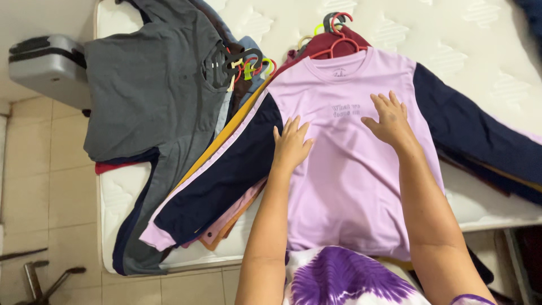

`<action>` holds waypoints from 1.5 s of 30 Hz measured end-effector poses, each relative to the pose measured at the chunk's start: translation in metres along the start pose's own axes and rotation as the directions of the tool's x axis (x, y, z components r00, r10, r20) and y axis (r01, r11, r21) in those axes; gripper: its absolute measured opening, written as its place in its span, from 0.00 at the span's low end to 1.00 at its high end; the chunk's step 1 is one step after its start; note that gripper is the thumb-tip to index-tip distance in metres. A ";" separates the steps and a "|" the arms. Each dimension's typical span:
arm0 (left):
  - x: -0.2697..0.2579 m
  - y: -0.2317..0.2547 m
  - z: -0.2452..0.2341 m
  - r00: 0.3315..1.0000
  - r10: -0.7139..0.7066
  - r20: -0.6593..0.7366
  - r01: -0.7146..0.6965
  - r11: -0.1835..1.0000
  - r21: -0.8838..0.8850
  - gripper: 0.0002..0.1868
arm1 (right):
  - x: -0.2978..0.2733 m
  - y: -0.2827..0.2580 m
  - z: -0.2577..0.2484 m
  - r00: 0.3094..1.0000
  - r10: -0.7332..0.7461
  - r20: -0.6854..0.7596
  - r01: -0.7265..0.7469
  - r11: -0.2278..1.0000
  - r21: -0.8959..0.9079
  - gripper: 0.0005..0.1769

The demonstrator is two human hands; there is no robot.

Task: The person picks up various garments from a bed, places each on a hanger, and hangs them in a wardrobe. Items handled include a dark blue top, a white zip-up top, a pink t-shirt, a gray long-sleeve shirt, a maroon polo, a navy t-shirt, a gray jacket, and a navy hoodie.

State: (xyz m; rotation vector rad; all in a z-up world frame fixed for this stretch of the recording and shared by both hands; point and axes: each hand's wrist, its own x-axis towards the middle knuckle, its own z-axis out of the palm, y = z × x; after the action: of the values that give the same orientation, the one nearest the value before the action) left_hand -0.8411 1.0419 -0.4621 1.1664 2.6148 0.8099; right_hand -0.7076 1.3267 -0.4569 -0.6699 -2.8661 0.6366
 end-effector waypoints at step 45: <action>0.103 -0.035 0.007 0.914 -0.129 -0.385 -0.092 0.858 -0.506 0.06 | 0.052 0.030 -0.041 0.939 0.017 -0.343 0.098 0.944 0.314 0.12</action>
State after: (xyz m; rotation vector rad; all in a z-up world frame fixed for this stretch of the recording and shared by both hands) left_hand -0.9312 1.1011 -0.4799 0.8798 2.4241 1.7833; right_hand -0.7338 1.3896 -0.4313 -0.5971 -2.3741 0.8683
